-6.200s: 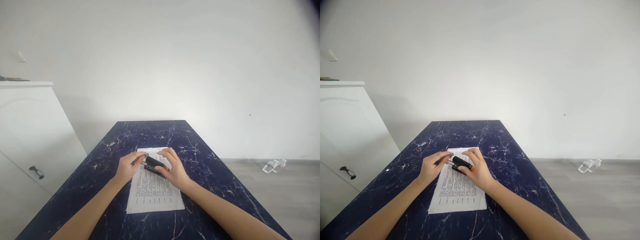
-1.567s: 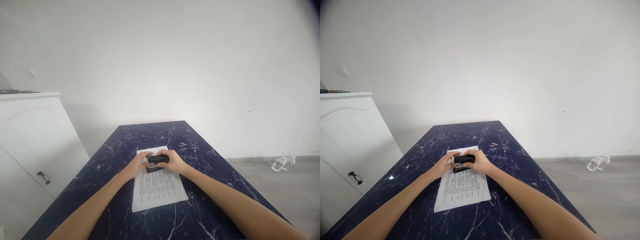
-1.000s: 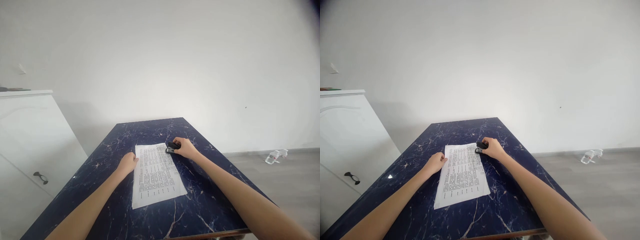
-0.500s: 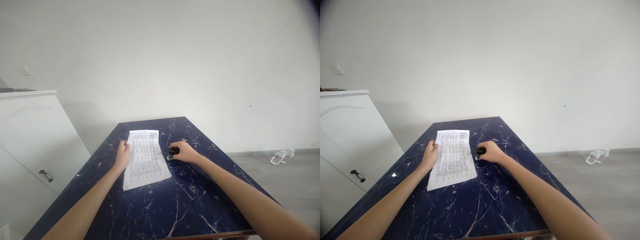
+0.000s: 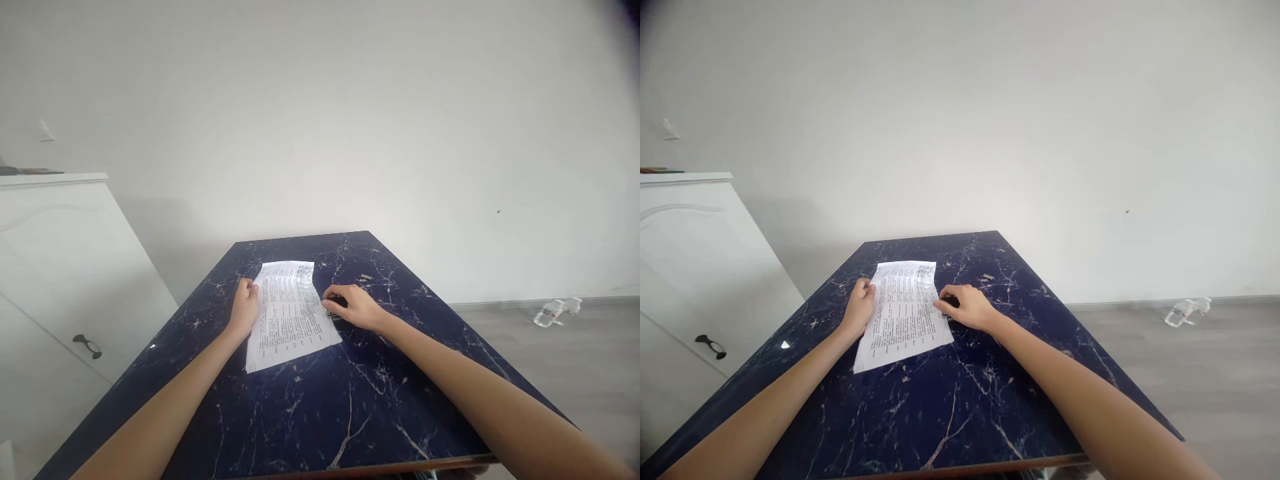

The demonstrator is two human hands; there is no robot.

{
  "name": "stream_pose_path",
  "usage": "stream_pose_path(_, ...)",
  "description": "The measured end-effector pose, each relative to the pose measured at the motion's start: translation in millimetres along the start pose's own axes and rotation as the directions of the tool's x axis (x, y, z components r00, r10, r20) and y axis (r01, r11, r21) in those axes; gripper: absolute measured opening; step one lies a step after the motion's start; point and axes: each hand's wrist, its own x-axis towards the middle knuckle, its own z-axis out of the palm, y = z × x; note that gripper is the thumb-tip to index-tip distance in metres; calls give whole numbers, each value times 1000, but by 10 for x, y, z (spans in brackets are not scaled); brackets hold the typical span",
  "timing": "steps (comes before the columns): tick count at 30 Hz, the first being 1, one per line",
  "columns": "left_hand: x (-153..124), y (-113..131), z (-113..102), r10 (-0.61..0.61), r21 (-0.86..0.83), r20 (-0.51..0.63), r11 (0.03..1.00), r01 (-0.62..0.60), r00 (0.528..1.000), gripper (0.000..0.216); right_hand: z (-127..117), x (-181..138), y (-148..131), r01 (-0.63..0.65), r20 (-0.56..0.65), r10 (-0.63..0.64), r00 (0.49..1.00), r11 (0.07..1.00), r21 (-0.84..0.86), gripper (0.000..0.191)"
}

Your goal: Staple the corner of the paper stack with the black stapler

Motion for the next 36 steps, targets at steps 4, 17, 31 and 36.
stream_pose_path(4, 8, -12, 19, 15, -61, 9, 998, -15, 1000, 13, 112, 43, -43, -85, -41, 79, 996, 986, -140, 53)
stream_pose_path(17, -14, -15, 47, 41, -23, 43, 999, -40, 998, 11, 183, 76, -126, -55, -13, 53, 998, 955, -290, 50)
stream_pose_path(31, -40, 42, 31, 27, -68, 20, 997, -26, 999, 13, 211, 67, -154, -1, 40, 20, 999, 904, -428, 56)
stream_pose_path(36, -21, -1, 46, 63, -51, 7, 997, -62, 998, 11, 231, 67, -142, 17, 38, 2, 999, 876, -482, 56)
